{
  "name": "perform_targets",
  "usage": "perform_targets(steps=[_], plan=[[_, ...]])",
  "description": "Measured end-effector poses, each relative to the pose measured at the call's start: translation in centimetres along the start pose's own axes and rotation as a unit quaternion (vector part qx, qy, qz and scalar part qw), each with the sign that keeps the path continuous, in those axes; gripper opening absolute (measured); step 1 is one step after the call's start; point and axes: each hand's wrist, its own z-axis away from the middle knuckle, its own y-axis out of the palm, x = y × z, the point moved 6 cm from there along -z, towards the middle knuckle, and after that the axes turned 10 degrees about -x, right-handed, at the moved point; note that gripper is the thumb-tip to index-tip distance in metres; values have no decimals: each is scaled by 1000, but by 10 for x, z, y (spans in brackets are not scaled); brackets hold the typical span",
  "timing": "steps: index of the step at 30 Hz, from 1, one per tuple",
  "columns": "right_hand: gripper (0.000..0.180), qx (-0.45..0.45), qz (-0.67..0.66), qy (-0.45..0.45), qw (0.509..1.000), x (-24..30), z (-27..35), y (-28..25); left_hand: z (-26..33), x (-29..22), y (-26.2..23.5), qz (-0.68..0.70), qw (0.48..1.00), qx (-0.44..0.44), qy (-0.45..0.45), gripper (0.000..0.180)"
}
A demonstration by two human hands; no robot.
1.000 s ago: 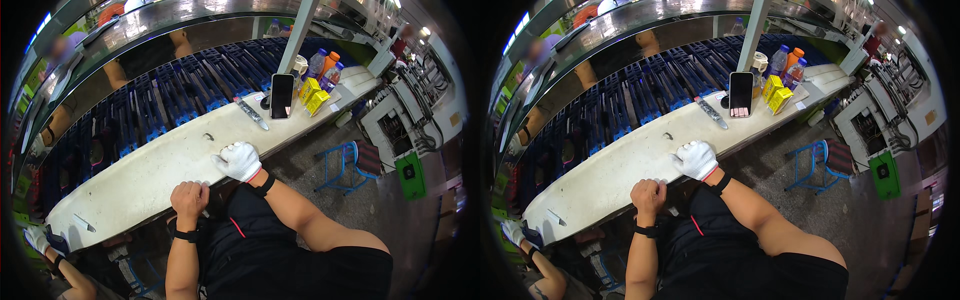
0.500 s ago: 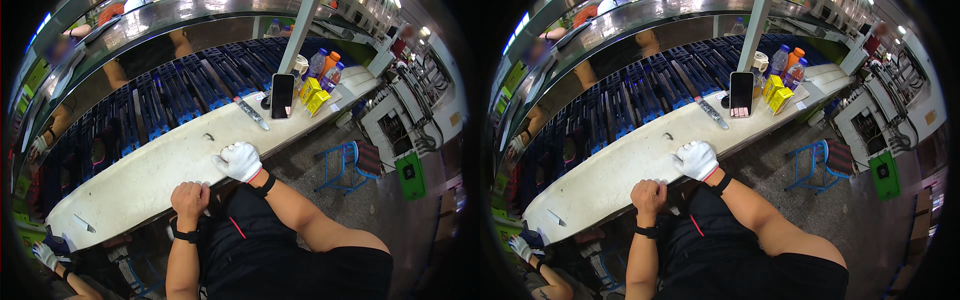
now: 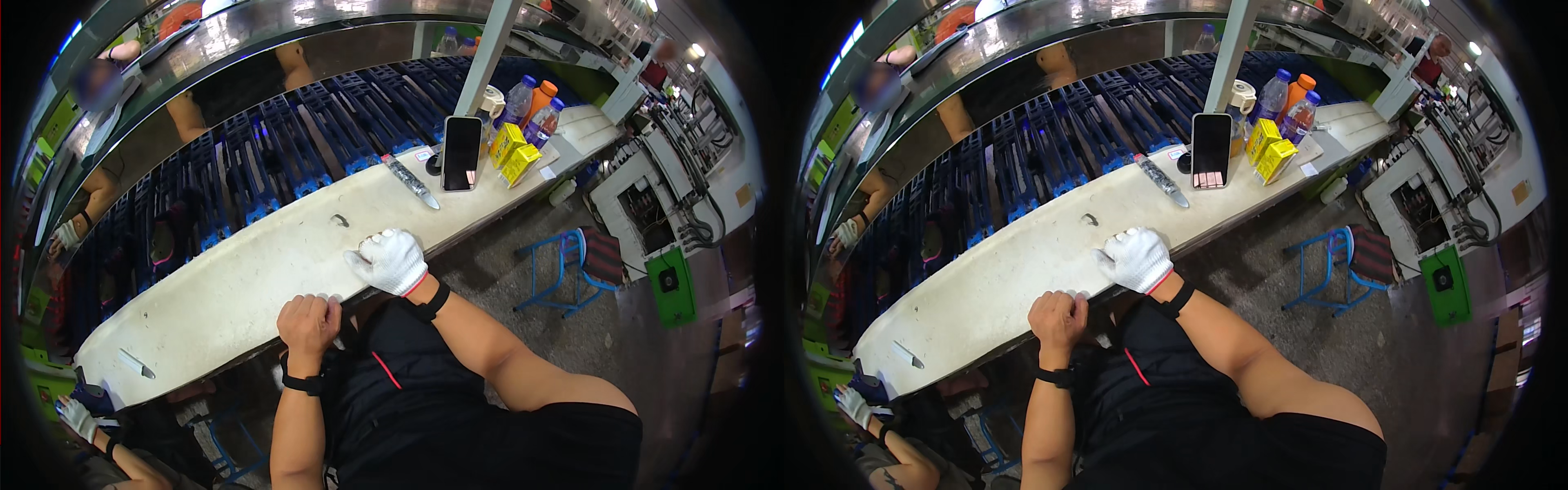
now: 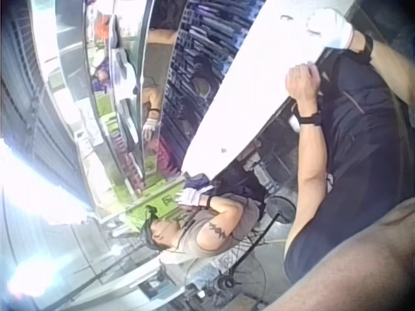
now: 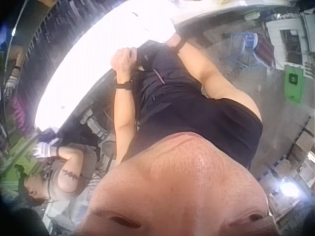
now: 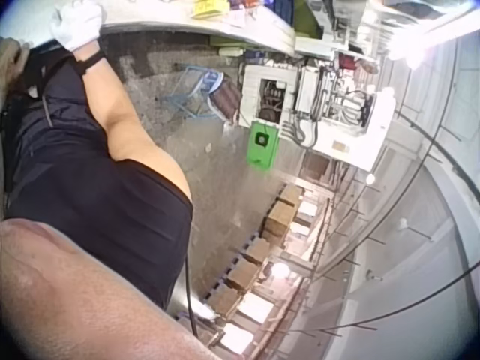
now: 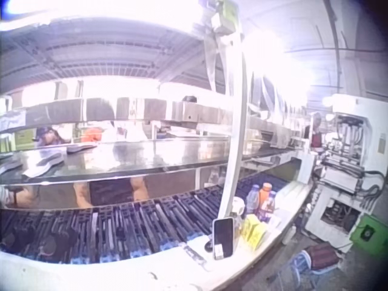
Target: Inspecting, cleaning, and finishing blue athletic shoes at a factory workstation.
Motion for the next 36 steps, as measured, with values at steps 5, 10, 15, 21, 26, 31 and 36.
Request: perform_targets(steps=[5,10,15,21,26,31,36], plan=[[38,5,3,-6,1000,4,-2,-2,0,1,-1,-4,1000,0,-2,34],[38,13,-4,2,1000,4,-2,0,0,2,-2,-5,1000,2,-3,34],[37,8,-7,-2,1000,5,-4,-1,-2,2,-6,-3,1000,5,-7,35],[31,127,42,8,991,5,-9,12,-24,38,-3,119,937,293,-152,22],[34,325,-5,40,945,-2,-13,21,-127,172,-4,-61,989,136,17,19],[37,303,-22,12,953,2,-11,23,-142,389,-19,-284,881,247,-287,102],[41,272,-53,9,961,-1,-3,29,-117,437,22,-365,829,281,-318,113]])
